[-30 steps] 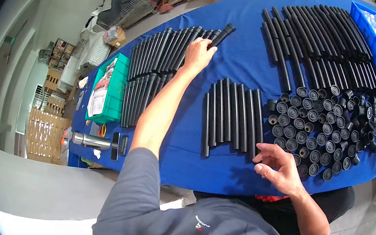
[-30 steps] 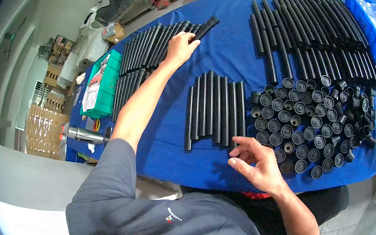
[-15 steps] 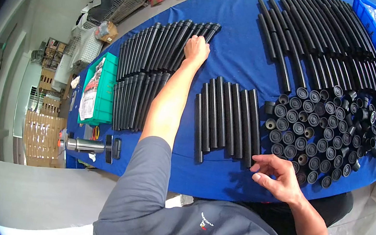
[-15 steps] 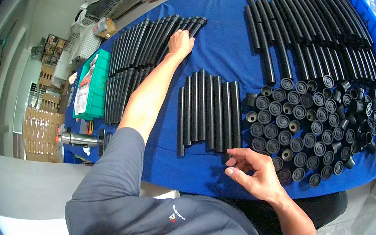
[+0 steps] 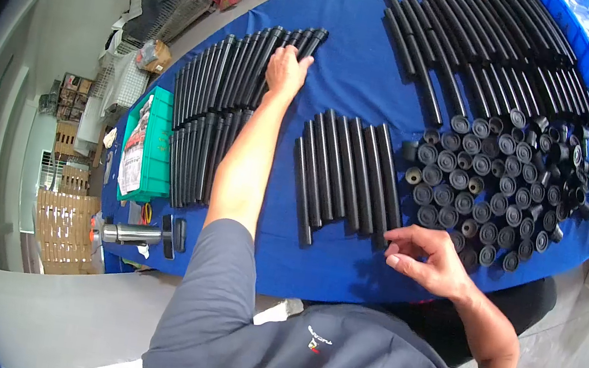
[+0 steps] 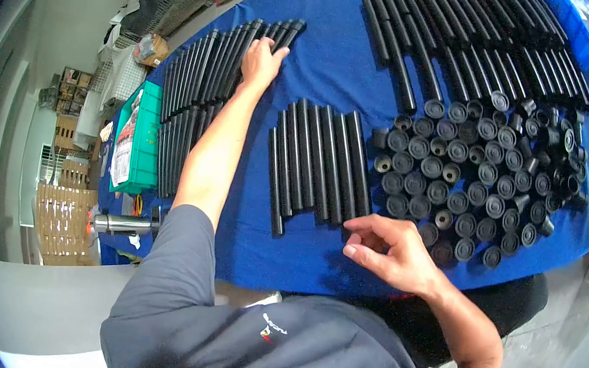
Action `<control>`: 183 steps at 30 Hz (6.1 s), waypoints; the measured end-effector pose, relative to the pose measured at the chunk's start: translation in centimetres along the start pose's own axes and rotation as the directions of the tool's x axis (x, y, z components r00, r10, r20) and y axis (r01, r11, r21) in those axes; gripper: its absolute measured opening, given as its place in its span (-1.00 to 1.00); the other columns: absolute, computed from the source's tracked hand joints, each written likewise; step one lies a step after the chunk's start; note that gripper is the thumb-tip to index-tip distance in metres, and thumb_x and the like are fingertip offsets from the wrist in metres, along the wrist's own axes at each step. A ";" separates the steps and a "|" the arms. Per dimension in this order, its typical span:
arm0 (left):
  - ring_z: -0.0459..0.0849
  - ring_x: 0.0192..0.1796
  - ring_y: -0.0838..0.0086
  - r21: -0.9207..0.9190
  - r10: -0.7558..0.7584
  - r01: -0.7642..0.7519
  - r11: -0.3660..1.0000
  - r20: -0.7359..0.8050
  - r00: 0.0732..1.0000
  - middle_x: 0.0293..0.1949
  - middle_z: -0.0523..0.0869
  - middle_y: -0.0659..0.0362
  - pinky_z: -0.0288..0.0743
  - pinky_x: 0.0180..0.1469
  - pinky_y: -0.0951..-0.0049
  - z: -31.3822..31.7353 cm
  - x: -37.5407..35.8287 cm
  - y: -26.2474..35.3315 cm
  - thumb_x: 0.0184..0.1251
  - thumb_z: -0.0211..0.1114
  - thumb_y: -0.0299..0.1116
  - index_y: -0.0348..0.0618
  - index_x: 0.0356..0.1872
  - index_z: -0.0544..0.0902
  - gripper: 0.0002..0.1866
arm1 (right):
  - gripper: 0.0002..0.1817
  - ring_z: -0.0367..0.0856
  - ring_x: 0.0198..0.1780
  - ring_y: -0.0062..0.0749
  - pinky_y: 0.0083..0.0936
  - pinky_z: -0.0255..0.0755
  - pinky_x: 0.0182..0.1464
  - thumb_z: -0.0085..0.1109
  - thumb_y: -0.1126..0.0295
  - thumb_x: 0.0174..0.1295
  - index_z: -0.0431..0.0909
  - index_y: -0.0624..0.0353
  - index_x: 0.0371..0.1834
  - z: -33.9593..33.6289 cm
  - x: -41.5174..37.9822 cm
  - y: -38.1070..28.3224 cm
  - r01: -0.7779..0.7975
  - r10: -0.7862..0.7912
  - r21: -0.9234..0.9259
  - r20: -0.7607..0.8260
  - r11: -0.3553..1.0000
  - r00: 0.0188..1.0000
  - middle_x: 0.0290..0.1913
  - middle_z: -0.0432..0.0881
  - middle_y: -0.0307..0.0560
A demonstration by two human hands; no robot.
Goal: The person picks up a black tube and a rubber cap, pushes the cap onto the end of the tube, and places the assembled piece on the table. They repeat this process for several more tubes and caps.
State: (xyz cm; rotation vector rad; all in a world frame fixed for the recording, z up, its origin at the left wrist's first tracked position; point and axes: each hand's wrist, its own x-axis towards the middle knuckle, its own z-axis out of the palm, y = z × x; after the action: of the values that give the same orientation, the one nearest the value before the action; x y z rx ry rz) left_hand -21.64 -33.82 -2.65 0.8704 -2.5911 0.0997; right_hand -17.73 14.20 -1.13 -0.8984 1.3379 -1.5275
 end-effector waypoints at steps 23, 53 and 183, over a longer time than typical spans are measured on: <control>0.72 0.12 0.09 -0.438 -0.066 0.039 0.898 -0.045 0.997 0.02 0.80 -0.02 0.55 0.23 0.18 -8.4 -27.7 -0.2 0.43 0.42 -0.23 -0.28 -0.04 0.78 -0.71 | -0.83 0.71 -0.32 -0.03 -0.20 0.59 -0.28 0.34 0.34 0.28 0.67 0.22 -0.20 -0.6 -0.5 -1.8 0.366 -0.371 -0.593 0.119 0.718 0.921 -0.35 0.66 0.00; 0.47 -0.51 0.71 -0.715 -0.355 0.351 0.605 0.152 0.922 -0.59 0.58 0.32 0.39 -0.39 0.58 -8.1 -28.5 -1.5 0.35 0.49 -0.38 -0.28 0.16 0.65 -0.59 | -0.86 0.72 -0.19 -0.06 -0.17 0.62 -0.12 0.27 0.34 0.21 0.69 0.15 -0.41 -0.4 8.4 -2.1 -0.051 -0.322 -0.987 -0.099 0.154 0.942 -0.30 0.66 -0.02; 0.71 0.12 0.04 -0.783 0.291 0.613 -0.112 0.564 0.773 -0.03 0.79 -0.08 0.54 0.27 -0.06 -19.2 -36.5 6.3 0.32 0.49 -0.31 -0.15 0.15 0.58 -0.57 | -0.30 0.76 -0.20 0.01 -0.21 0.65 -0.17 0.49 0.04 0.22 0.56 0.38 0.24 5.1 -2.1 3.2 0.224 -0.168 -0.192 0.272 0.955 0.948 -0.15 0.70 0.14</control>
State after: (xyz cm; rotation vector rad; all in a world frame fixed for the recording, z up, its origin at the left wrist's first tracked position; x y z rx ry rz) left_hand 7.85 -4.48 0.81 0.5229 -1.7916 -2.3592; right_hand -11.75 14.30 -3.44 -1.3574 1.2753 -1.3709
